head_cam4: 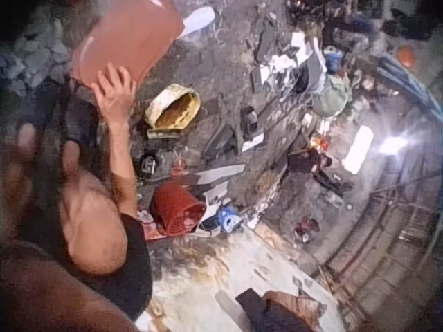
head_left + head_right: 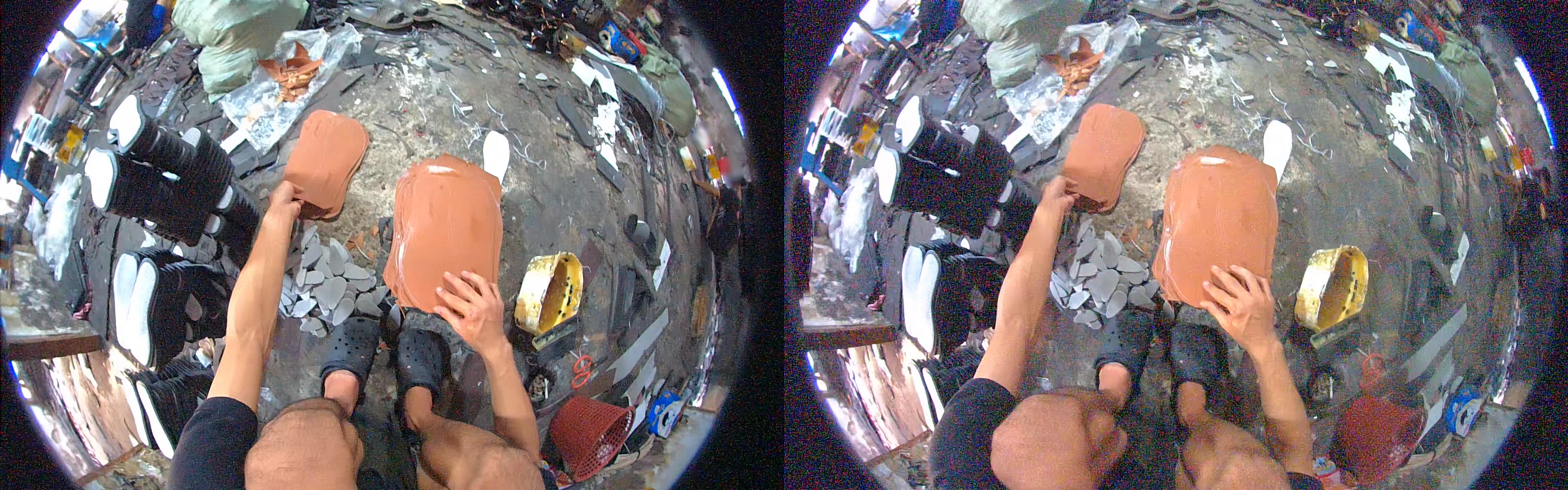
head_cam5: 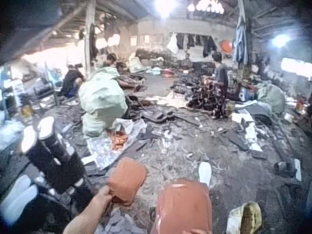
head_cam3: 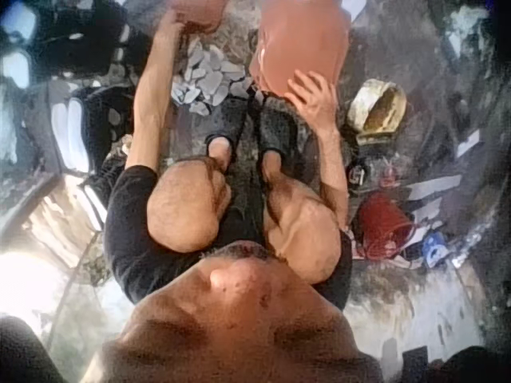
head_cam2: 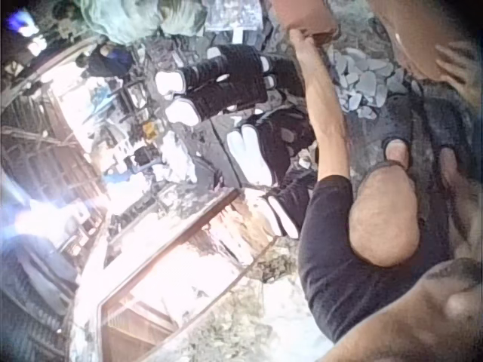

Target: The person sits on the floor and repeatedly smooths the edges of stacked reddish-brown leather pieces using a small white tool. They lift, align, and rub the edges of the stack, occasionally flipping the stack over to work on different sides.

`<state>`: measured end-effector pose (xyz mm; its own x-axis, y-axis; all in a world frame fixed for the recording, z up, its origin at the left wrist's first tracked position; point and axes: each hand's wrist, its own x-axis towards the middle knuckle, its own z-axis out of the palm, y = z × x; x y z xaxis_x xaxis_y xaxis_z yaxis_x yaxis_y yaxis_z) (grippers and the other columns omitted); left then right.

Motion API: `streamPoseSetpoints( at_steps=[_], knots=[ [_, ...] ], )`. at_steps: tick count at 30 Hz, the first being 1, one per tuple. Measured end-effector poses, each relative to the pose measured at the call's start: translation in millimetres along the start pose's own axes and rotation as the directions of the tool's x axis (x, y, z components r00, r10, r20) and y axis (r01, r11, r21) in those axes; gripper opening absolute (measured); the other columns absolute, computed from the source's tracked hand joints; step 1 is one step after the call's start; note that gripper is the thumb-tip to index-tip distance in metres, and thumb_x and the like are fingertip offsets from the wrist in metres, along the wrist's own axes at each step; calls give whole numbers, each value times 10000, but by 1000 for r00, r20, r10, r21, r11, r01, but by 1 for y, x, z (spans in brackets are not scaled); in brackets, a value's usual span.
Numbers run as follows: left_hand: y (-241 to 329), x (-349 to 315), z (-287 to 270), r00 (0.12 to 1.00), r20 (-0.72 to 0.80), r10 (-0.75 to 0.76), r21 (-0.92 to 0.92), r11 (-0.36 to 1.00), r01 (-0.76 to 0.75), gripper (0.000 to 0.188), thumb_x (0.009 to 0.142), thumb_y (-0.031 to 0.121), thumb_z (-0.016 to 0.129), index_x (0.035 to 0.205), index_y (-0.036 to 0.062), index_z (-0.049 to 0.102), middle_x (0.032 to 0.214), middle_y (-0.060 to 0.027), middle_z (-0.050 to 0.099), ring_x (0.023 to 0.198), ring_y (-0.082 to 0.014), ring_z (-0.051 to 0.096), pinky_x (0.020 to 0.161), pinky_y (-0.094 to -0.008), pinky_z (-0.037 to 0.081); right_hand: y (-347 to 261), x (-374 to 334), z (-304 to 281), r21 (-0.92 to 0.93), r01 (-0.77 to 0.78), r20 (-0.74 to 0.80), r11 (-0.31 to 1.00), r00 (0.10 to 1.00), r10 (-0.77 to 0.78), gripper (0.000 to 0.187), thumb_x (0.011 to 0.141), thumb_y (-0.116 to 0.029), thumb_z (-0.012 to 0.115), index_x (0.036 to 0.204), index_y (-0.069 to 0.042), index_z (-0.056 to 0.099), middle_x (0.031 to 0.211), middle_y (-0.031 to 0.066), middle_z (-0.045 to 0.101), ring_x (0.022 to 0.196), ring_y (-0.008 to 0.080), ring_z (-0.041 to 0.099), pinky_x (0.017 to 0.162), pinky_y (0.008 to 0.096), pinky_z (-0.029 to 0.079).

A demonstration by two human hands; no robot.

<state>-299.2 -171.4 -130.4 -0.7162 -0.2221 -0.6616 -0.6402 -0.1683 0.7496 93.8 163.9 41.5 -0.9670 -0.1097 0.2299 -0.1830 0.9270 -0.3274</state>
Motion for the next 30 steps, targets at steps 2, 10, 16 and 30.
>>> streamPoseSetpoints(
  at_steps=[2, 10, 16, 30],
  knots=[
    [-35, -68, 52, 998, 1, 57, -247, 968, -55, 208, 753, 24, 650, 957, -15, 647, 896, -136, 651, 751, -294, 616, 694, -417, 517, 16, -11, -19, -85, -10, 103, 996, 995, 19, 455, 726, -442, 815, 1093, -179, 760, 1319, -18, 658, 1191, 281, 585, 931, 426, 519],
    [-98, -225, 2, 725, 491, 484, 794, 94, -600, 431, 752, 277, 818, 1105, 55, 708, 1005, -166, 724, 918, -341, 696, 805, -416, 548, 56, 35, -25, 47, -447, -124, 893, 885, 449, 104, 959, -180, 592, 905, -101, 634, 832, 193, 686, 794, 389, 687, 734, 491, 550],
    [-102, -195, -39, 780, 365, 508, 754, 330, -568, 331, 745, 219, 790, 1038, 67, 760, 849, -121, 741, 799, -244, 714, 764, -372, 554, 24, 91, -171, -16, -104, -755, 994, 654, 56, 119, 978, -96, 626, 1050, -48, 708, 966, 120, 729, 830, 252, 702, 759, 372, 542],
    [-117, -375, -3, 537, 835, 121, 57, 951, -303, 376, 857, -51, 734, 1223, 3, 666, 1025, -43, 678, 922, -107, 640, 824, -286, 562, -65, -21, -5, 795, -460, 178, 395, 800, 574, 299, 870, -108, 776, 1146, -33, 690, 944, 100, 752, 744, 129, 708, 672, 287, 578]
  ],
)
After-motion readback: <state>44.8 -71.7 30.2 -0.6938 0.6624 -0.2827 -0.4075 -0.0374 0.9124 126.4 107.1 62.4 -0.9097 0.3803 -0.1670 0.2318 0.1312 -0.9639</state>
